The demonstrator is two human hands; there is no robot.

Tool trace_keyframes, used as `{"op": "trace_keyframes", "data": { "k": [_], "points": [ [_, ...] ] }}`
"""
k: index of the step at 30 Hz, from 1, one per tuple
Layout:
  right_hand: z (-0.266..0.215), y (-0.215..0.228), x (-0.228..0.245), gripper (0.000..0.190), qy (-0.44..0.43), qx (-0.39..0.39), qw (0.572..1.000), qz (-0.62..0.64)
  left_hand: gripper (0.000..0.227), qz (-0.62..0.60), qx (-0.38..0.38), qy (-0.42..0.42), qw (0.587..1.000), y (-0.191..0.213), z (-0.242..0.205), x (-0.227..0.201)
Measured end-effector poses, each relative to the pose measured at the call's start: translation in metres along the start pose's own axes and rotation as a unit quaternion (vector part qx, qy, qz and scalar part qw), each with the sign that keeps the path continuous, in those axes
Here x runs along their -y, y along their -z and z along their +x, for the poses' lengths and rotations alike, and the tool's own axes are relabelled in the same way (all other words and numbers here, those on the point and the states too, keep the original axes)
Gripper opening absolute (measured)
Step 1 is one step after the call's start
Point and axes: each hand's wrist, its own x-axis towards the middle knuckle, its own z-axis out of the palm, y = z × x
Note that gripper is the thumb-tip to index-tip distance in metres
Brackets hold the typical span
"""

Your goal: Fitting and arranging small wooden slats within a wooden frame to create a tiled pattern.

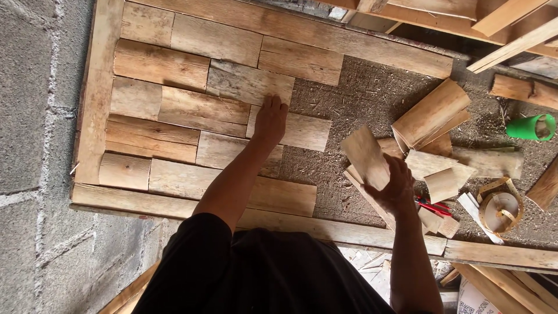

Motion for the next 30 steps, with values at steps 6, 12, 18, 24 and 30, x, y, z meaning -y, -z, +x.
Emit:
{"op": "trace_keyframes", "data": {
  "k": [6,12,18,24,30],
  "points": [
    [0.063,-0.017,-0.017,0.079,0.116,0.276,0.513,0.804,0.039,0.013,0.017,0.0,1.0,0.002,-0.001,-0.001],
    [0.079,0.008,0.037,0.061,0.061,0.161,0.625,0.761,0.039,0.004,0.008,0.001,1.0,0.008,-0.002,-0.002],
    [0.142,0.002,0.027,0.032,-0.026,0.016,0.929,0.369,0.037,-0.02,0.007,0.005,1.0,0.01,-0.001,-0.002],
    [0.191,0.007,0.053,0.023,0.095,-0.048,0.979,0.174,0.036,-0.046,0.001,-0.001,0.999,0.011,-0.002,0.0],
    [0.224,-0.017,0.067,0.019,0.157,0.02,0.977,0.142,0.065,-0.007,0.016,-0.007,1.0,0.015,-0.003,0.002]
  ]
}}
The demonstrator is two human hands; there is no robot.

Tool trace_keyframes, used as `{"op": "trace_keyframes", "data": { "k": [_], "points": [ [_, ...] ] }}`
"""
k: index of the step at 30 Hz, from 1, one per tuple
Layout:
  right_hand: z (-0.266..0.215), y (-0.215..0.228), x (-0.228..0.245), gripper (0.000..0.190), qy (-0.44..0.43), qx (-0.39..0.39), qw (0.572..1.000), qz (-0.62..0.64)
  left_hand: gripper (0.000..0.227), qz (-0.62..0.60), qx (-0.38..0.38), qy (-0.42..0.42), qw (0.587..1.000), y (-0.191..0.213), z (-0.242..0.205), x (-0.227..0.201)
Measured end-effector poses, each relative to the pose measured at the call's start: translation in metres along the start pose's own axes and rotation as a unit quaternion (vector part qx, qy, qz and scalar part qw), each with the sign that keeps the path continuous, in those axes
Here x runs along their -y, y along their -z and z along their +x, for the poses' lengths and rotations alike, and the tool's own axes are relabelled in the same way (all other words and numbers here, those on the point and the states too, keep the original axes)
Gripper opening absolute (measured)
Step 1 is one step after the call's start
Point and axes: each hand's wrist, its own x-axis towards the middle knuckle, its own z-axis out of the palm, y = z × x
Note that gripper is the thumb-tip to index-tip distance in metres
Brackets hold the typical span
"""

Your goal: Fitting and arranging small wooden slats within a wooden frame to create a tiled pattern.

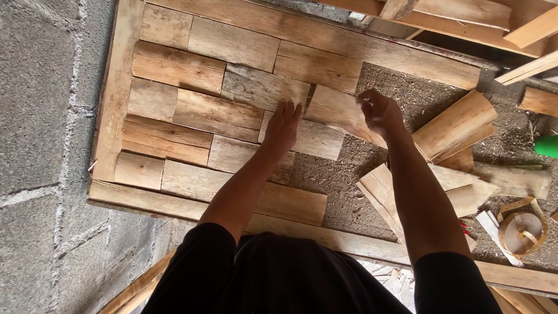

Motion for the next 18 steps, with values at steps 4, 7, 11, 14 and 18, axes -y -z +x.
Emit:
{"op": "trace_keyframes", "data": {
  "k": [4,7,11,14,18],
  "points": [
    [0.009,0.005,0.029,0.02,-0.081,0.05,0.992,-0.084,0.071,0.019,0.022,-0.004,1.0,0.001,0.001,0.0],
    [0.018,0.001,0.022,0.02,-0.121,0.079,0.989,-0.037,0.073,0.019,0.043,-0.003,0.999,-0.01,0.0,0.002],
    [0.028,-0.004,0.012,0.021,-0.102,0.076,0.99,-0.061,0.068,0.025,0.053,-0.011,0.998,-0.011,-0.003,0.001],
    [0.033,-0.006,0.009,0.021,-0.108,0.079,0.989,-0.059,0.067,0.021,0.06,-0.01,0.998,-0.005,-0.001,-0.001],
    [0.035,-0.01,0.002,0.021,-0.11,0.072,0.991,-0.014,0.07,0.013,0.079,-0.011,0.997,0.003,0.001,-0.004]
  ]
}}
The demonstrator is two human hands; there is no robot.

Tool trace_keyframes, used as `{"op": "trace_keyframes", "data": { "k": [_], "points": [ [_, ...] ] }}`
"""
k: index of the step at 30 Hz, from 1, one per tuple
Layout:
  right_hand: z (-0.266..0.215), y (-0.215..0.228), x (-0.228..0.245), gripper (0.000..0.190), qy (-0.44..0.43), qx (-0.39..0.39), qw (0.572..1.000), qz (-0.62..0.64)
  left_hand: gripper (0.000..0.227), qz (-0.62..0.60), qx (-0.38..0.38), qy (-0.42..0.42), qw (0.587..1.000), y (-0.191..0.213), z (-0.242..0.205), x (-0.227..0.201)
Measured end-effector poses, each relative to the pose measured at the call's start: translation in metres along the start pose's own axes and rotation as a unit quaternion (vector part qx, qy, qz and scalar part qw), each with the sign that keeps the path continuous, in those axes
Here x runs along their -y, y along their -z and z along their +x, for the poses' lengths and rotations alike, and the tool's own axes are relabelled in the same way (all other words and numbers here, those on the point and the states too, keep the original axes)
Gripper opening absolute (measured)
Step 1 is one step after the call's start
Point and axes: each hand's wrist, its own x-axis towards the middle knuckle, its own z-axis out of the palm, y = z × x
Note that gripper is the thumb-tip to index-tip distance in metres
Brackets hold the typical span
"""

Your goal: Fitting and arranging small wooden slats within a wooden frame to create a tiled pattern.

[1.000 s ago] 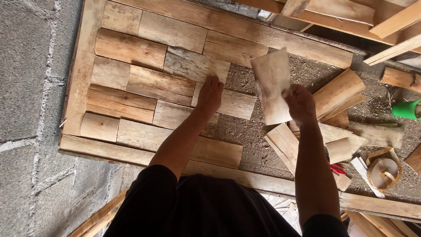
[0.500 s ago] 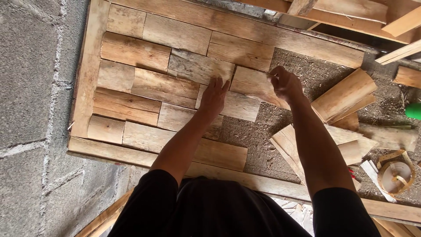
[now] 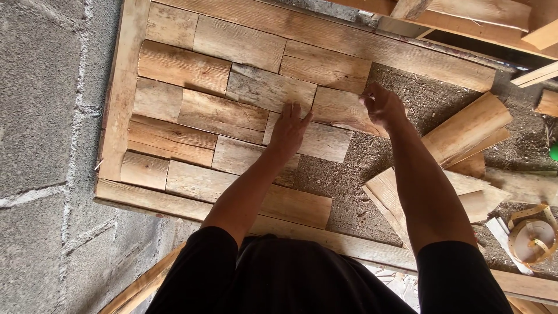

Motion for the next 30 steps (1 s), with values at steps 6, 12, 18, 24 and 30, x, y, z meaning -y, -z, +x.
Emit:
{"op": "trace_keyframes", "data": {
  "k": [6,12,18,24,30],
  "points": [
    [-0.003,-0.006,-0.008,0.02,0.082,-0.075,0.994,0.006,0.062,0.015,0.006,0.005,1.0,0.005,0.0,-0.004],
    [-0.02,0.003,-0.016,0.017,0.007,-0.176,0.978,-0.114,0.054,0.023,-0.012,0.014,1.0,-0.005,0.005,-0.007],
    [-0.055,-0.015,-0.071,0.043,-0.085,-0.263,0.959,-0.061,0.064,0.019,-0.007,0.009,1.0,-0.01,0.005,-0.005],
    [-0.056,-0.029,-0.08,0.045,-0.172,-0.206,0.96,0.074,0.066,-0.011,-0.008,0.009,1.0,-0.008,0.003,-0.003],
    [-0.047,-0.048,-0.101,0.037,-0.147,-0.273,0.939,0.148,0.07,-0.013,0.022,0.019,0.999,0.005,0.001,-0.004]
  ]
}}
